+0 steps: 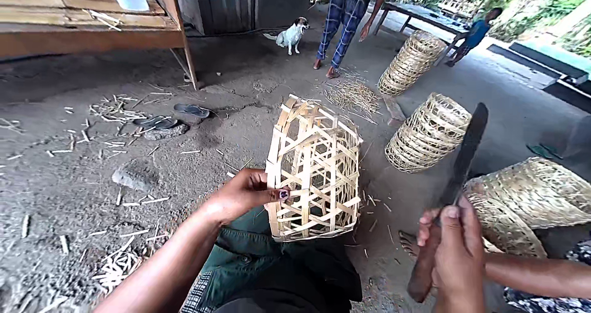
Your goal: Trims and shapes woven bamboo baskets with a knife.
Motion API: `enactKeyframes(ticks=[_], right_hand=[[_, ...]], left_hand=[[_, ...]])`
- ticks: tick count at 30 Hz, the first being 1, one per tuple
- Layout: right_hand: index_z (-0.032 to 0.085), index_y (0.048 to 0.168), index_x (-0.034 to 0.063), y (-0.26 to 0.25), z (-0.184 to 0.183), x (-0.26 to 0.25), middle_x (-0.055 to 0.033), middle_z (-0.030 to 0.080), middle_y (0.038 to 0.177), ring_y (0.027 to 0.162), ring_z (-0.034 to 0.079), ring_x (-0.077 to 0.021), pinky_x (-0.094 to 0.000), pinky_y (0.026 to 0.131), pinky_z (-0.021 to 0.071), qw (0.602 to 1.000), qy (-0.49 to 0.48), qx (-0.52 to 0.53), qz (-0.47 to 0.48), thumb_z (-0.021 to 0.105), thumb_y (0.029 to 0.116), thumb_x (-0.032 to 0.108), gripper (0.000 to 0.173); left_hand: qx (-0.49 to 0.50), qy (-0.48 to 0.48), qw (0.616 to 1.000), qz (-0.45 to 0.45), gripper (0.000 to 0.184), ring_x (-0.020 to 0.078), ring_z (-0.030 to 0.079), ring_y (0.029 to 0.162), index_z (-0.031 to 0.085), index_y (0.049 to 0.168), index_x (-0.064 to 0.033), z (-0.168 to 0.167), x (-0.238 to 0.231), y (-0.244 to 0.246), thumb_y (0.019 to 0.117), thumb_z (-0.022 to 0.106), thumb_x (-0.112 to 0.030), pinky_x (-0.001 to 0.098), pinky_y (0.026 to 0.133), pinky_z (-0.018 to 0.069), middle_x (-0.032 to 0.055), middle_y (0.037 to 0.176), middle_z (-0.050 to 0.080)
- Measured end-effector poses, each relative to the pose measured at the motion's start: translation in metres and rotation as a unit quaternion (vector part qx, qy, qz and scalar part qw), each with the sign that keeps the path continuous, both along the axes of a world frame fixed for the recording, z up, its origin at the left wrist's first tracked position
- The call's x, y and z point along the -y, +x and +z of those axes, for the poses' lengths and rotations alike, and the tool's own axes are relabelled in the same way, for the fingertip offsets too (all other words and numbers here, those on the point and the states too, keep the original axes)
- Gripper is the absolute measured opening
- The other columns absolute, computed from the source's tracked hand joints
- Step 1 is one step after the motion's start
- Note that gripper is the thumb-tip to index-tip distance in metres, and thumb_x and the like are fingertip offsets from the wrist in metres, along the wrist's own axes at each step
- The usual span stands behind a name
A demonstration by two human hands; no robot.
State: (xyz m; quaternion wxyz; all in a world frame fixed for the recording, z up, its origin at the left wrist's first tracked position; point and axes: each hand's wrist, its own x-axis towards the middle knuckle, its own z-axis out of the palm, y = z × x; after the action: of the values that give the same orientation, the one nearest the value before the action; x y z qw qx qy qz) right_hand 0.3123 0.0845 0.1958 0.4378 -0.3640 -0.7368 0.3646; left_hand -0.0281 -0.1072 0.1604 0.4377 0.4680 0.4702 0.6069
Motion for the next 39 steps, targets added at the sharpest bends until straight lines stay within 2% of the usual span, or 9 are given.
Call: enactKeyframes(ticks=[2, 5, 7, 10, 15, 29, 33, 37, 39], right_hand=[[0.022, 0.160, 0.0037, -0.022, -0.011, 0.014, 0.0028, 0.060, 0.085, 0.059, 0.056, -0.0070, -0.0226, 0.048, 0.0503, 0.993, -0.034, -0.051, 0.102, 0.045, 0.1085, 0.045, 0.070], [0.014, 0.162, 0.0022, -0.057, -0.031, 0.025, 0.0006, 0.063, 0.085, 0.061, 0.058, -0.0081, -0.0239, 0.050, 0.0518, 0.977, -0.037, -0.068, 0.199, 0.058, 0.1025, 0.048, 0.087], [0.012, 0.162, 0.0008, -0.076, -0.040, 0.033, -0.0001, 0.061, 0.089, 0.064, 0.057, -0.0071, -0.0229, 0.054, 0.0526, 0.973, -0.035, -0.082, 0.214, 0.071, 0.0947, 0.046, 0.100], [0.010, 0.160, -0.0051, -0.091, -0.046, 0.040, -0.0044, 0.064, 0.095, 0.067, 0.060, -0.0079, -0.0213, 0.054, 0.0534, 0.971, -0.048, -0.122, 0.201, 0.083, 0.0857, 0.029, 0.110], [0.021, 0.152, -0.0083, -0.090, -0.050, 0.045, 0.0014, 0.056, 0.086, 0.063, 0.058, -0.0049, -0.0175, 0.052, 0.0517, 0.971, -0.082, -0.148, 0.171, 0.081, 0.0851, 0.020, 0.094], [0.023, 0.152, -0.0068, -0.079, -0.057, 0.050, 0.0011, 0.057, 0.082, 0.059, 0.057, -0.0051, -0.0178, 0.050, 0.0513, 0.969, -0.097, -0.168, 0.153, 0.079, 0.0857, 0.019, 0.090], [0.022, 0.153, -0.0066, -0.076, -0.057, 0.050, 0.0006, 0.058, 0.085, 0.060, 0.058, -0.0054, -0.0179, 0.050, 0.0514, 0.969, -0.101, -0.164, 0.156, 0.078, 0.0863, 0.019, 0.091], [0.020, 0.155, -0.0073, -0.075, -0.060, 0.052, -0.0005, 0.057, 0.085, 0.060, 0.057, -0.0060, -0.0187, 0.051, 0.0515, 0.965, -0.110, -0.174, 0.164, 0.079, 0.0860, 0.018, 0.094], [0.021, 0.155, -0.0064, -0.072, -0.059, 0.052, -0.0006, 0.059, 0.087, 0.062, 0.058, -0.0062, -0.0184, 0.051, 0.0516, 0.964, -0.111, -0.181, 0.159, 0.079, 0.0868, 0.019, 0.093]], left_hand=[[0.002, -0.012, 0.997, 0.073, 0.004, 0.0051, 0.069, 0.075, 0.073, 0.094, -0.0081, -0.001, -0.008, 0.011, 0.0920, 0.070, -0.010, 0.0233, 0.071, 0.0589, -0.0019, 0.083, 0.074], [-0.108, -0.063, 0.975, 0.184, 0.013, 0.0054, 0.066, 0.064, 0.066, 0.089, -0.0099, -0.003, -0.013, 0.024, 0.0895, 0.070, -0.022, 0.0261, 0.061, 0.0575, -0.0033, 0.072, 0.069], [-0.193, -0.107, 0.946, 0.239, 0.020, 0.0057, 0.058, 0.057, 0.061, 0.082, -0.0123, -0.006, -0.012, 0.027, 0.0870, 0.069, -0.030, 0.0289, 0.055, 0.0510, -0.0052, 0.064, 0.060], [-0.225, -0.114, 0.934, 0.254, 0.023, 0.0061, 0.057, 0.056, 0.061, 0.082, -0.0117, -0.011, -0.004, 0.024, 0.0877, 0.067, -0.033, 0.0297, 0.054, 0.0504, -0.0050, 0.064, 0.058], [-0.288, -0.107, 0.909, 0.281, 0.027, 0.0082, 0.055, 0.057, 0.059, 0.079, -0.0097, -0.008, -0.005, 0.032, 0.0894, 0.065, -0.034, 0.0311, 0.055, 0.0480, -0.0027, 0.065, 0.055], [-0.420, -0.100, 0.838, 0.333, 0.032, 0.0205, 0.060, 0.063, 0.060, 0.080, -0.0041, -0.004, -0.010, 0.050, 0.0909, 0.062, -0.034, 0.0399, 0.057, 0.0499, 0.0074, 0.071, 0.059], [-0.394, -0.091, 0.861, 0.308, 0.031, 0.0153, 0.061, 0.066, 0.062, 0.084, -0.0055, -0.003, -0.006, 0.045, 0.0917, 0.063, -0.035, 0.0352, 0.061, 0.0518, 0.0045, 0.074, 0.061], [-0.401, -0.119, 0.849, 0.322, 0.031, 0.0215, 0.061, 0.066, 0.061, 0.083, -0.0035, 0.000, -0.009, 0.049, 0.0891, 0.064, -0.033, 0.0422, 0.060, 0.0515, 0.0083, 0.074, 0.061], [-0.290, -0.052, 0.918, 0.265, 0.023, 0.0102, 0.060, 0.064, 0.062, 0.085, -0.0079, -0.003, -0.006, 0.043, 0.0908, 0.066, -0.029, 0.0314, 0.059, 0.0517, -0.0005, 0.072, 0.061]])
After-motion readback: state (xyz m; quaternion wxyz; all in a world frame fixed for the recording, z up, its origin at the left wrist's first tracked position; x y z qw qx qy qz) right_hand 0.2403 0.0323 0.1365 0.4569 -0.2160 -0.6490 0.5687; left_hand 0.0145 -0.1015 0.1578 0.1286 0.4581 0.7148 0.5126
